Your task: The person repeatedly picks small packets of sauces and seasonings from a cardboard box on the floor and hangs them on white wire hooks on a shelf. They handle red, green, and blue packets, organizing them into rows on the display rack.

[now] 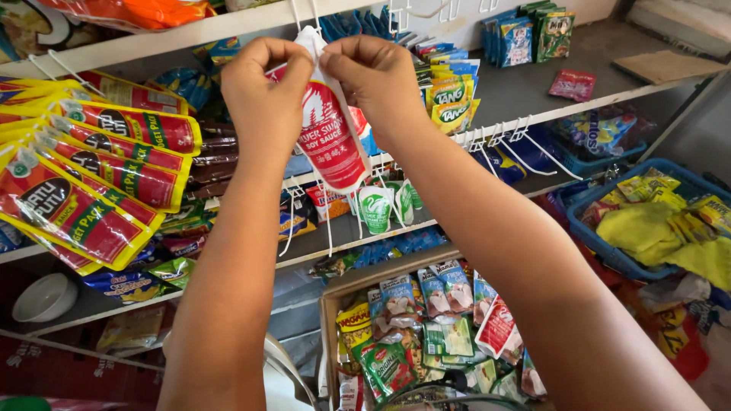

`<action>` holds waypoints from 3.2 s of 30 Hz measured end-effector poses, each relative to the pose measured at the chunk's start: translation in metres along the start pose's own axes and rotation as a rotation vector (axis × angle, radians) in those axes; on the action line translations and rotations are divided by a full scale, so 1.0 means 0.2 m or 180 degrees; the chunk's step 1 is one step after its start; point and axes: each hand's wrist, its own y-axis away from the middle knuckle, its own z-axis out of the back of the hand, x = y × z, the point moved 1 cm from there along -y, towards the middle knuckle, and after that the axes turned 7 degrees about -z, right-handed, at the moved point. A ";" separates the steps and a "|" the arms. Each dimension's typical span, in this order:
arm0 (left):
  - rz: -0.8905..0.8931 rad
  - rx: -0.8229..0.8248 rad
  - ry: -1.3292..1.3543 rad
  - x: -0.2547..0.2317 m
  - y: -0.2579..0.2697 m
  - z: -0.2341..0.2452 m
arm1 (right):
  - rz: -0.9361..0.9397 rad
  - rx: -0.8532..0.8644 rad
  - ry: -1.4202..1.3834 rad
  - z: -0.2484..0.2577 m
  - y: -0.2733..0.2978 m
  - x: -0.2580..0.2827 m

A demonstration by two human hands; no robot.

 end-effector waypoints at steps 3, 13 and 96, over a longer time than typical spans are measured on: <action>0.0020 -0.0130 -0.0167 0.09 0.05 -0.04 | 0.0062 -0.0158 0.0299 0.05 -0.02 -0.08; -0.0128 -0.0241 -0.0727 0.23 0.15 -0.14 | 0.0828 -0.0383 0.1430 0.15 -0.13 -0.32; 0.0444 0.0388 -0.0243 -0.70 1.11 -0.48 | -0.0877 -0.0544 0.0902 0.68 1.27 -0.25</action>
